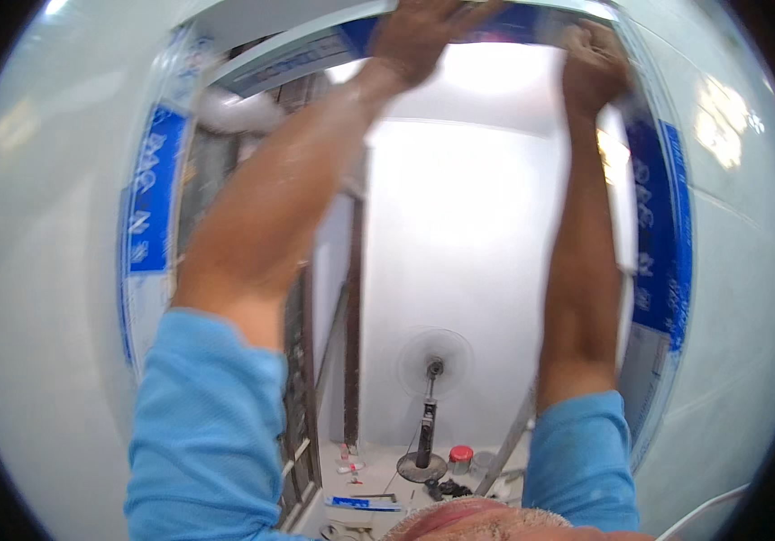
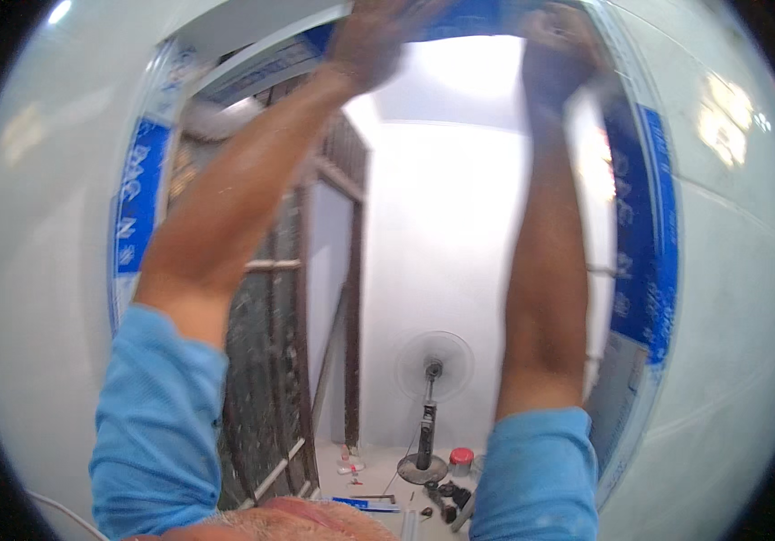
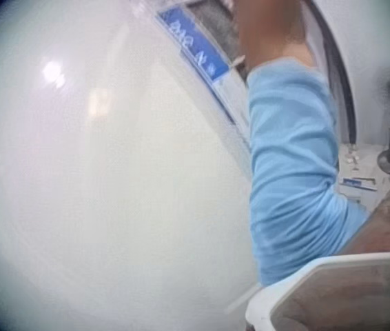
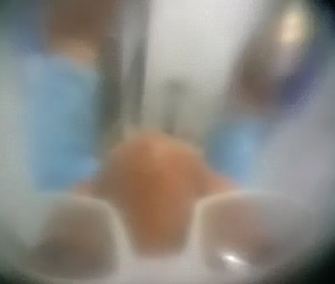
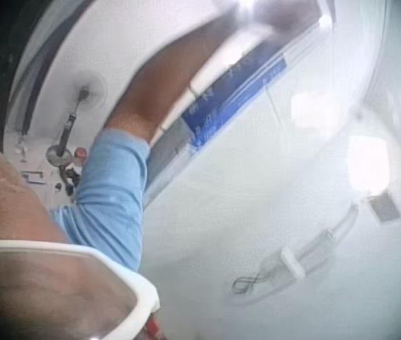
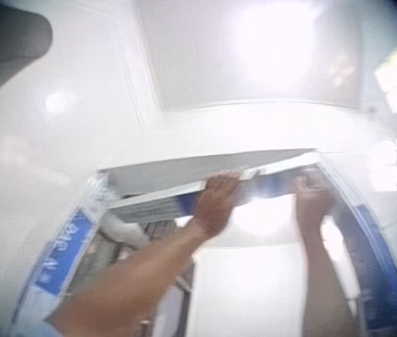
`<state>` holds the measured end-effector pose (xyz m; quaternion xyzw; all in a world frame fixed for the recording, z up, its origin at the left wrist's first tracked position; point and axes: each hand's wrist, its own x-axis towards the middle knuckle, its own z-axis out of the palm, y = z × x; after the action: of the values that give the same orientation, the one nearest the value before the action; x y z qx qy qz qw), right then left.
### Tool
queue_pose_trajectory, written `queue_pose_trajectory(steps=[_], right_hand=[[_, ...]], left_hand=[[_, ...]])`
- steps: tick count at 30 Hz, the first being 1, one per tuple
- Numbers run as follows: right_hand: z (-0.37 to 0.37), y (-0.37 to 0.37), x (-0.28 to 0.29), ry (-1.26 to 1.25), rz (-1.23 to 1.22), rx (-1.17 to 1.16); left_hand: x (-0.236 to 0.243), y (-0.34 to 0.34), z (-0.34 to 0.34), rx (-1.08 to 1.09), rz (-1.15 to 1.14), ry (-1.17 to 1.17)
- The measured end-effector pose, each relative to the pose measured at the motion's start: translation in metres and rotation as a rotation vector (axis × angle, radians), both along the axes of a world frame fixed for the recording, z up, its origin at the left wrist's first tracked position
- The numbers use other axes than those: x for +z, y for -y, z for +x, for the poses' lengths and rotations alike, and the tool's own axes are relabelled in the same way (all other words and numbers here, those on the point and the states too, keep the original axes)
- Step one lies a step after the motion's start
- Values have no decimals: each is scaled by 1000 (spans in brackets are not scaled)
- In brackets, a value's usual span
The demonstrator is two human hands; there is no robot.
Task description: The person installs aluminum profiles along the top of a doorway. They position the profile, drill pilot holes, and secure it with screws using a cordless drill and a hammer drill. The person also handles small metal parts and fasteners during the process.
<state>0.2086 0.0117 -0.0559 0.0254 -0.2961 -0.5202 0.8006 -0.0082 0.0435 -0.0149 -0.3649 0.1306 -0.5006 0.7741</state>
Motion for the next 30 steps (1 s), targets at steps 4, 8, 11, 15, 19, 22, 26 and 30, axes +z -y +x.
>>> queue_pose_trajectory(steps=[4, 8, 11, 15, 19, 22, 26, 30], right_hand=[[15, 24, -8, -169, -59, -65], [6, 22, -13, -134, -116, 44], [5, 28, -17, -133, -147, 34], [8, 39, -29, -149, -198, 11], [4, 41, -45, -119, -189, 6], [5, 50, -58, -146, -186, -28], [20, 52, -68, -120, -142, -138], [25, 56, -75, -201, -136, -235]], left_hand=[[-22, 42, -21, 41, -91, 30], [-16, 47, -28, 83, -50, 16], [-17, 46, -34, 104, -49, 20], [-29, 45, -36, 55, -65, -46], [-46, 46, -38, -73, -178, -177], [-49, 46, -35, -148, -262, -292], [-59, 60, -39, -139, -56, -289], [-79, 64, -41, -150, -259, -202]])
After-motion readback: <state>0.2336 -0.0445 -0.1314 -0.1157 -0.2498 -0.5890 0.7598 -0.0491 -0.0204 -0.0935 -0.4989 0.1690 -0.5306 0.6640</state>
